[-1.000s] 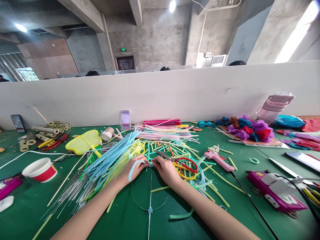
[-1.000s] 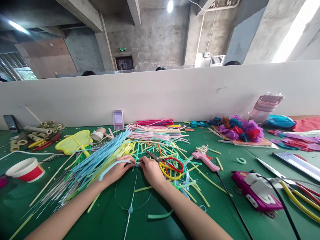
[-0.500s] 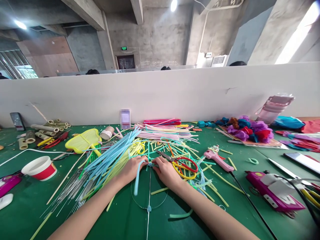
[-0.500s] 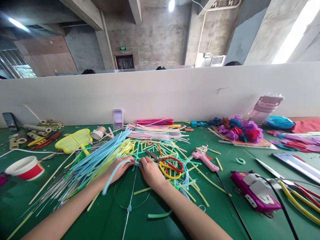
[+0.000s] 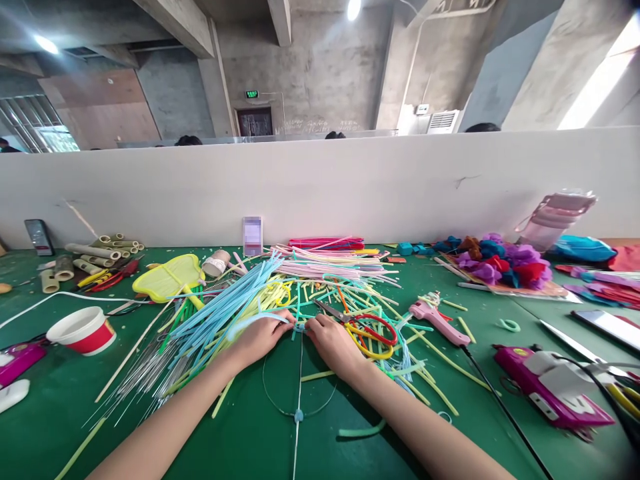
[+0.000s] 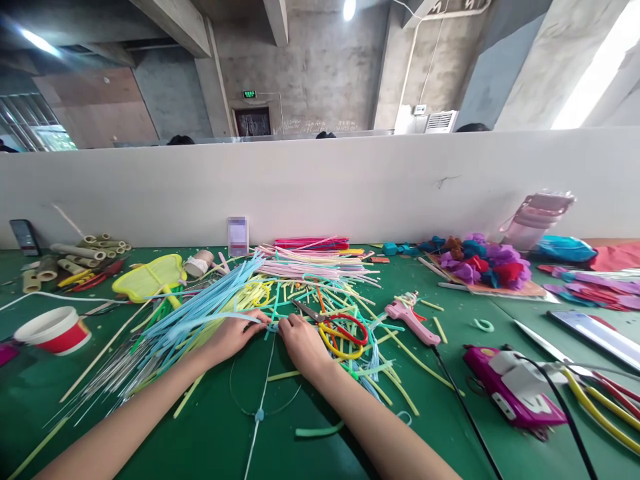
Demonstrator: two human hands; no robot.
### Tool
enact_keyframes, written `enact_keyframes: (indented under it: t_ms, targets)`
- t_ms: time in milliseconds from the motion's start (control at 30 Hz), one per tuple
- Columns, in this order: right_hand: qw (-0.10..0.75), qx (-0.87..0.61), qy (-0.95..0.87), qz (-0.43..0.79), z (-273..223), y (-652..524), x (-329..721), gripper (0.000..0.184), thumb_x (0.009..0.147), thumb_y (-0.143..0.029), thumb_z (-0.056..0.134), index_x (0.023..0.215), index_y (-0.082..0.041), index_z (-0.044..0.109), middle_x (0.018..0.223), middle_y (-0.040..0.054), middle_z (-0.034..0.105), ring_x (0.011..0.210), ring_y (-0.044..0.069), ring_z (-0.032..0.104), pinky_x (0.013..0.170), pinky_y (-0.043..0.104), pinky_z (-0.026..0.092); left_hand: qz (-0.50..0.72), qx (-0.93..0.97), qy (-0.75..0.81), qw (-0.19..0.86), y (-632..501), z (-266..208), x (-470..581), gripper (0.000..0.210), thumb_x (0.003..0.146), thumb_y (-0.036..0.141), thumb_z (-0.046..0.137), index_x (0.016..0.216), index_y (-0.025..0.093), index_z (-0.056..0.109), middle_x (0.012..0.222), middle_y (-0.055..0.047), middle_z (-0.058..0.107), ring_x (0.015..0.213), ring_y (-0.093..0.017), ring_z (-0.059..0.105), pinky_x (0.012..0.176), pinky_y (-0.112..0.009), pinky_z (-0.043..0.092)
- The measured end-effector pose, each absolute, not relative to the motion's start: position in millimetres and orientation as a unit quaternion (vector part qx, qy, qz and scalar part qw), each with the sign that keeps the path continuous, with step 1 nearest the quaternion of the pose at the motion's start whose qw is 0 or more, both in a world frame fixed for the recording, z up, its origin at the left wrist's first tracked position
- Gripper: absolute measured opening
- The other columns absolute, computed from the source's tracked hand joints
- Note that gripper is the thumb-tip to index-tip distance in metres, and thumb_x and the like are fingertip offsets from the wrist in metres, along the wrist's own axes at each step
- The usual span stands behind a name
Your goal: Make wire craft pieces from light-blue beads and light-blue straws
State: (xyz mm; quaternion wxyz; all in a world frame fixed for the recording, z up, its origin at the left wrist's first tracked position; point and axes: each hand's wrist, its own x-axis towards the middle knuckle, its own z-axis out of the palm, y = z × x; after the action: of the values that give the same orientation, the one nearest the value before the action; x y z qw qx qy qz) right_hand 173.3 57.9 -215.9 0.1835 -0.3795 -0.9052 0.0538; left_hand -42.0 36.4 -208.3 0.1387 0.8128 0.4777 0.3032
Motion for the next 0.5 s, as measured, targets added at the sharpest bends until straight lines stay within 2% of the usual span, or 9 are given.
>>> enact_keyframes:
  t_ms: [167,367,500]
  targets:
    - [0.180,-0.377,-0.907,0.053,-217.1,61.2,172.6,0.018,0.101,-0.016,0.048,0.097,-0.014,0.065,0.095,0.0121,0.067,0.089,0.025,0.065,0.078,0.033,0.050,0.303,0.804,0.491,0.141,37.5,-211.8,-36.8,0.022,0.102,0.036,0.048,0.098,0.022,0.065,0.089,-0.003,0.073,0.082,-0.021,0.070,0.074,-0.029,0.051]
    - [0.217,-0.374,-0.897,0.086,-217.5,61.2,176.2,0.017,0.093,-0.008,0.054,0.103,-0.016,0.065,0.100,0.0092,0.066,0.089,0.021,0.067,0.079,0.030,0.051,0.307,0.804,0.491,0.137,40.7,-215.7,-36.0,0.019,0.102,0.032,0.047,0.097,0.022,0.063,0.099,-0.004,0.074,0.091,-0.021,0.071,0.081,-0.029,0.051]
    - [0.241,-0.379,-0.888,0.100,-219.2,62.7,175.9,0.017,0.092,-0.008,0.055,0.103,-0.016,0.066,0.101,0.0101,0.068,0.092,0.022,0.068,0.082,0.032,0.052,0.302,0.803,0.499,0.125,40.0,-214.4,-36.0,0.018,0.102,0.033,0.047,0.096,0.022,0.061,0.086,-0.002,0.072,0.079,-0.021,0.070,0.068,-0.027,0.048]
